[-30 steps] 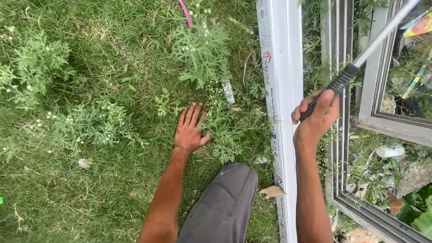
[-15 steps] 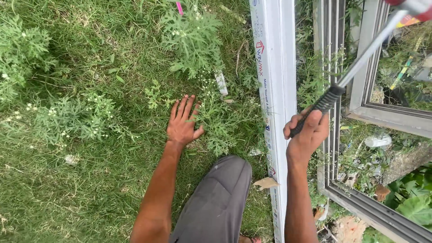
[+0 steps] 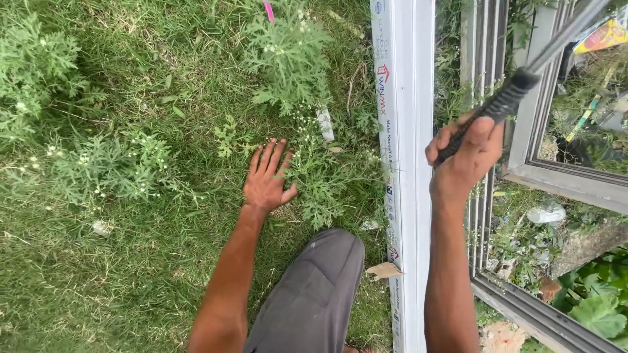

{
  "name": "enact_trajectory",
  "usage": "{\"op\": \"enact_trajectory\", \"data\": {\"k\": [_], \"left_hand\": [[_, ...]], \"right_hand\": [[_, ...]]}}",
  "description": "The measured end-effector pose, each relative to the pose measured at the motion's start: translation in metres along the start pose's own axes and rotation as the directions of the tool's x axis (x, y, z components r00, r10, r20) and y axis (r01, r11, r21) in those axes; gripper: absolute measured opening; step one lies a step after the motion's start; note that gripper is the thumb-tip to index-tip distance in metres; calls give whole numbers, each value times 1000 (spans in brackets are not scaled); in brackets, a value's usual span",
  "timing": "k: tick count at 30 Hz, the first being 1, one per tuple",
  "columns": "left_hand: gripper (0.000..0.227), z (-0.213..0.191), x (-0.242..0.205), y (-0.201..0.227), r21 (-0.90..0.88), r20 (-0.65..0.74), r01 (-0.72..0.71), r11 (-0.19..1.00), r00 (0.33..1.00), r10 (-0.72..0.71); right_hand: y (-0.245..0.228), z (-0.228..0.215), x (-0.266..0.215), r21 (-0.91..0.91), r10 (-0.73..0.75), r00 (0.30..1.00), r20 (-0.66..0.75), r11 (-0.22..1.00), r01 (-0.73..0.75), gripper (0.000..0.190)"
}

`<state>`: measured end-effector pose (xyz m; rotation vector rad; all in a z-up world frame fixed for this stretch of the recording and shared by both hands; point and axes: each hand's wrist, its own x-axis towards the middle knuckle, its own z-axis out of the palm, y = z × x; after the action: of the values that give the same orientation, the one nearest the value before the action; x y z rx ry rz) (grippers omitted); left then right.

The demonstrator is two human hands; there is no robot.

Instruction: Assembling aluminum frames by inserting rubber gaskets and hammering components into place.

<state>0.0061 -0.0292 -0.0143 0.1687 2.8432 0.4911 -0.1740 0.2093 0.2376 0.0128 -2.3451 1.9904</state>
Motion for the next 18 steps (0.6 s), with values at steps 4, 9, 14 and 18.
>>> {"op": "enact_trajectory", "data": {"k": [4,9,14,18], "left_hand": [[86,-2,-2,1,7,-22,-7,1000,1000,7],[88,-2,0,1,14,4,0,1000,1000,0],[86,3,-2,3,12,9,-6,1000,1000,6],[87,0,1,0,-87,-81,-26,996,997,19]], "right_hand": [[49,16,29,14,-226,971,-80,974,227,53],[76,26,16,-275,627,778,46,756,-594,54],[15,14,-4,13,441,895,69,897,-443,47],[35,11,-23,33,-163,981,-102,985,167,53]]}}
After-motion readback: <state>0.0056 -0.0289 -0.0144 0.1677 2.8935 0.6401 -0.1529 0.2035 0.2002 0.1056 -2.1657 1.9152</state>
